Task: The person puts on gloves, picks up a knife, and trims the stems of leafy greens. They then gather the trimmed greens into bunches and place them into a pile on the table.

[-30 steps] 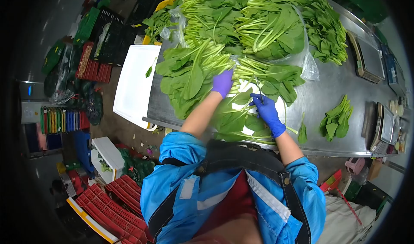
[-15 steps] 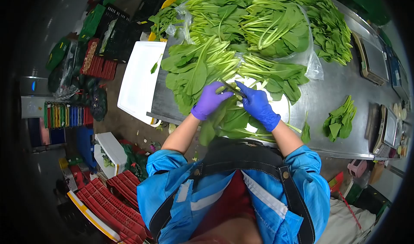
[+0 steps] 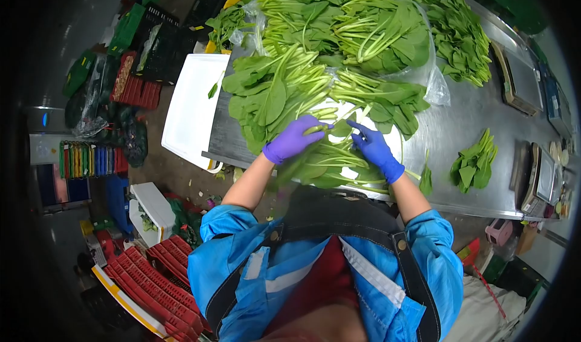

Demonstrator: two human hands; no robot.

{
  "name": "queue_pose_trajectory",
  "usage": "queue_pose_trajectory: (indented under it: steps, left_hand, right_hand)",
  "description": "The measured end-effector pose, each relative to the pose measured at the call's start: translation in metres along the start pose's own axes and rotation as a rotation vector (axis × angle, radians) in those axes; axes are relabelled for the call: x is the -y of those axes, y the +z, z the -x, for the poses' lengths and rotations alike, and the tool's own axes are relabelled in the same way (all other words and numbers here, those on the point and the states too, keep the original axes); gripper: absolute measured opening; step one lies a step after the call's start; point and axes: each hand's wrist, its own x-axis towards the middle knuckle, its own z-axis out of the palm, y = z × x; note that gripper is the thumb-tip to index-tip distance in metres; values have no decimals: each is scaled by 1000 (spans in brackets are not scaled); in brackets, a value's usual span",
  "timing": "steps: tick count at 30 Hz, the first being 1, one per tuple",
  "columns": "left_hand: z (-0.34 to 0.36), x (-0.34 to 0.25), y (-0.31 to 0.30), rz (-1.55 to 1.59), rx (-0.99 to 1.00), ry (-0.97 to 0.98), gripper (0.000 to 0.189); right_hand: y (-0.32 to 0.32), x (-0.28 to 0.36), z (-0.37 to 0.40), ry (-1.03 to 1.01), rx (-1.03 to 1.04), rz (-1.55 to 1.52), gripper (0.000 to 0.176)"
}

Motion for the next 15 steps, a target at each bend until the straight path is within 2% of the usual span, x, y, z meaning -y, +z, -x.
queue_pose_trajectory:
  steps: [1,4,6,8,9,11,12,13,14,15]
  left_hand:
    - [-2,-2,3,-9,29,-45,25]
    - [-4,6,21,37,-59,-104,27]
    - [-1,2,8,-41,-53,-140,25]
    - [8,-5,-23,140,-206,-423,28]
    - [14,-3,-35,141,-200,-428,28]
    - [23,0,-51,836,-402,-512,34]
    - [25,1,-50,838,-403,-516,34]
    - [28,4,-48,934,-383,-574,37]
    - [28,2,-47,1029,-361,-630,39]
    - [26,-1,-43,1044,-272,-664,40]
  right_hand:
    - [-4,39,1,206,78,-244,42]
    - [-3,88,-8,179,196,-278,44]
    - [3,69,-16,220,206,-367,46]
    - [-6,52,-13,238,-35,-248,50]
    - [-13,32,-8,171,-131,-38,51]
    - [-27,-6,12,206,56,334,51]
    - [-26,-15,26,241,191,505,51]
    - [-21,-21,39,231,235,571,50]
    - [-14,-30,52,220,276,638,49]
    - [-5,-47,61,184,231,663,43]
